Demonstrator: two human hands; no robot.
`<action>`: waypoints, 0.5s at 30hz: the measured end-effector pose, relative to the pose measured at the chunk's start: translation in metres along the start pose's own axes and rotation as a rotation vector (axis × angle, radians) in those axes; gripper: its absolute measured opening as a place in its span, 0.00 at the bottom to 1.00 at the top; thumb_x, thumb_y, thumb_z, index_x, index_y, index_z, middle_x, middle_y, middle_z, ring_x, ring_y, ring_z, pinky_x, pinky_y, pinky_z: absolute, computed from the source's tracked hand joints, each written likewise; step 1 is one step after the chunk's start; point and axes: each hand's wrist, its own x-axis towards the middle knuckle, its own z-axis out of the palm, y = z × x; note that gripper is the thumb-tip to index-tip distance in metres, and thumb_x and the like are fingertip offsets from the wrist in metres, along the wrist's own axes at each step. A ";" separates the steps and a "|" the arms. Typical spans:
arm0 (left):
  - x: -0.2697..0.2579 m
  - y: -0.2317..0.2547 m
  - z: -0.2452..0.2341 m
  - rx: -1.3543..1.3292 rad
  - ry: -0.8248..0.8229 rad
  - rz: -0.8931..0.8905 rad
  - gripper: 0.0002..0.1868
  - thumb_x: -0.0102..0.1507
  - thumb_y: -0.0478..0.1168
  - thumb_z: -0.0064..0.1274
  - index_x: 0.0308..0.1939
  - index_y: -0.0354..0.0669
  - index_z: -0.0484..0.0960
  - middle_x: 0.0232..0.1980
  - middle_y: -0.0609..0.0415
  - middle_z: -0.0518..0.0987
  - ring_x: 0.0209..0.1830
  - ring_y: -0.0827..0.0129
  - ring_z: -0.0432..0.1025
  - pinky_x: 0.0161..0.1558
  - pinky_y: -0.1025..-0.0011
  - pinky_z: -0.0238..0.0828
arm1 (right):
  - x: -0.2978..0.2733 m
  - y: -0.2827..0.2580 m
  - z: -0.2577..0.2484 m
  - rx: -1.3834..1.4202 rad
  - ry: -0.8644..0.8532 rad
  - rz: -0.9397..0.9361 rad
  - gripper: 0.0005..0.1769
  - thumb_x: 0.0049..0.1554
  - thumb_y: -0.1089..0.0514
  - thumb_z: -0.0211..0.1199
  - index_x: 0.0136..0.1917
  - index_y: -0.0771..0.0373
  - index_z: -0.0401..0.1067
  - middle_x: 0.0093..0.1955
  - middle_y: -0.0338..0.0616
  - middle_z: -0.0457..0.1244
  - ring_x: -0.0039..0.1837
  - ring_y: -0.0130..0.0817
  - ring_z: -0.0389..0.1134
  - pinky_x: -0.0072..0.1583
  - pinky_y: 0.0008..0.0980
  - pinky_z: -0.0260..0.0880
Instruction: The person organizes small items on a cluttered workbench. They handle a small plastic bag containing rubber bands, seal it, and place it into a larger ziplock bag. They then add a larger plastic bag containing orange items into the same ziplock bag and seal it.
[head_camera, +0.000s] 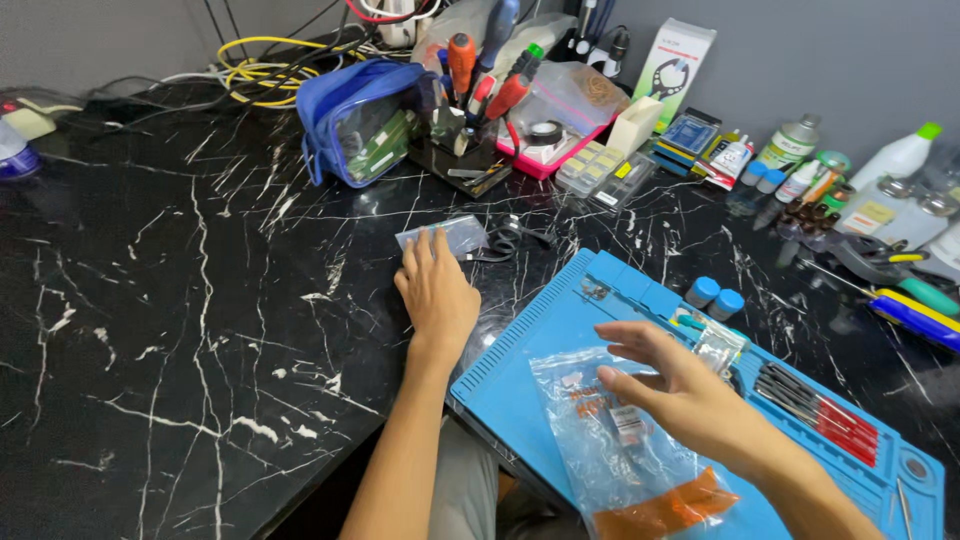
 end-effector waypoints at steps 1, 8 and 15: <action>0.008 -0.009 0.008 0.061 0.057 0.013 0.33 0.60 0.36 0.57 0.70 0.43 0.67 0.71 0.47 0.68 0.73 0.50 0.58 0.64 0.47 0.57 | 0.006 -0.005 0.004 -0.020 -0.011 0.016 0.32 0.54 0.46 0.63 0.72 0.44 0.70 0.78 0.26 0.64 0.81 0.21 0.63 0.71 0.36 0.73; 0.018 -0.018 -0.008 0.278 0.117 0.077 0.07 0.61 0.30 0.57 0.38 0.48 0.85 0.42 0.56 0.81 0.49 0.54 0.72 0.48 0.54 0.66 | 0.023 -0.019 0.023 0.044 0.029 0.002 0.29 0.56 0.50 0.62 0.71 0.45 0.70 0.78 0.29 0.64 0.81 0.21 0.62 0.71 0.33 0.72; -0.056 0.040 -0.095 -0.412 0.010 -0.057 0.06 0.66 0.35 0.49 0.38 0.47 0.82 0.42 0.57 0.81 0.45 0.63 0.75 0.46 0.62 0.70 | 0.008 -0.006 0.004 0.039 0.078 -0.086 0.31 0.54 0.45 0.61 0.71 0.47 0.70 0.78 0.32 0.65 0.81 0.25 0.63 0.72 0.36 0.73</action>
